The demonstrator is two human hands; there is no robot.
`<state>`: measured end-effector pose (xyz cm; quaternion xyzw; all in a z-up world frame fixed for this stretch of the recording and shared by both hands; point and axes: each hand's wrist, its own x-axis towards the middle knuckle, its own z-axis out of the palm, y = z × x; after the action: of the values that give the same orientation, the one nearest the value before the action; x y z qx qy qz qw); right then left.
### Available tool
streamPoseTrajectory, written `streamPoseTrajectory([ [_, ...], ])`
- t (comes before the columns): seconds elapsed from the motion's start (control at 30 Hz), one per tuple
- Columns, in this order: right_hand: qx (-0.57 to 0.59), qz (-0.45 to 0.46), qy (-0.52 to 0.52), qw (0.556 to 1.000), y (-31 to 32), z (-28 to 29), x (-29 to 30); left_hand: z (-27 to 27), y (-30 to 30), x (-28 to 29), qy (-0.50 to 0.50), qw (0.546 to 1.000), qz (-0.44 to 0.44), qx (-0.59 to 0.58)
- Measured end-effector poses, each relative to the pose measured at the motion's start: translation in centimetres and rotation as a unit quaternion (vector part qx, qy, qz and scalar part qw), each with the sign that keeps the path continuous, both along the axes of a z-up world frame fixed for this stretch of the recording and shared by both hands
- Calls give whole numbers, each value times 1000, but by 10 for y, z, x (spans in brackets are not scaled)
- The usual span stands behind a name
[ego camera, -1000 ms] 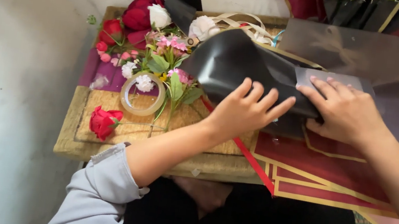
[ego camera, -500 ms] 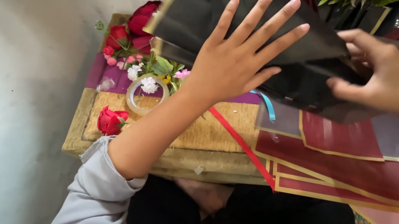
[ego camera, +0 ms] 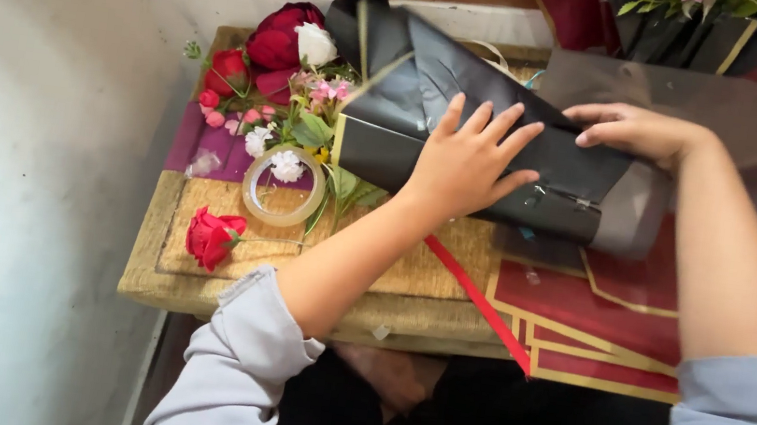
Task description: Wrapping a floral bouquet with black and gold decorative paper and securing it with clear tape.
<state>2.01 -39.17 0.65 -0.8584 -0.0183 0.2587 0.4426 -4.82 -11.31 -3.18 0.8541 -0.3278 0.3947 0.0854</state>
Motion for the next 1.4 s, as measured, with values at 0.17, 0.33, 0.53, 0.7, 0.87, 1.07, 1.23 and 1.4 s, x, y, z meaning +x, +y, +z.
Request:
streamPoseTrajectory([
  [0.17, -43, -5, 22, 999, 6, -9, 10, -24, -4, 12, 6, 1000, -23, -18],
  [0.33, -44, 3, 36, 998, 15, 0, 7, -32, -6, 13, 8, 1000, -14, -3],
  [0.53, -100, 15, -1, 995, 23, 3, 5, -34, -7, 12, 0, 1000, -20, -4],
  [0.7, -224, 93, -195, 950, 17, -43, 8, -68, -21, 35, -81, 996, -32, -32],
  [0.87, -560, 96, -522, 637, 33, -58, -23, -78, -26, 41, -80, 995, -48, -40],
  [1.07, -567, 90, -572, 587, 33, -62, -16, -77, -25, 39, -88, 994, -46, -44],
  [1.23, -550, 94, -567, 606, 44, -40, -31, -66, -21, 30, -106, 992, -49, -37],
  [1.4, -408, 143, -559, 707, 70, -7, -49, -43, -23, -14, -111, 991, -57, -39],
])
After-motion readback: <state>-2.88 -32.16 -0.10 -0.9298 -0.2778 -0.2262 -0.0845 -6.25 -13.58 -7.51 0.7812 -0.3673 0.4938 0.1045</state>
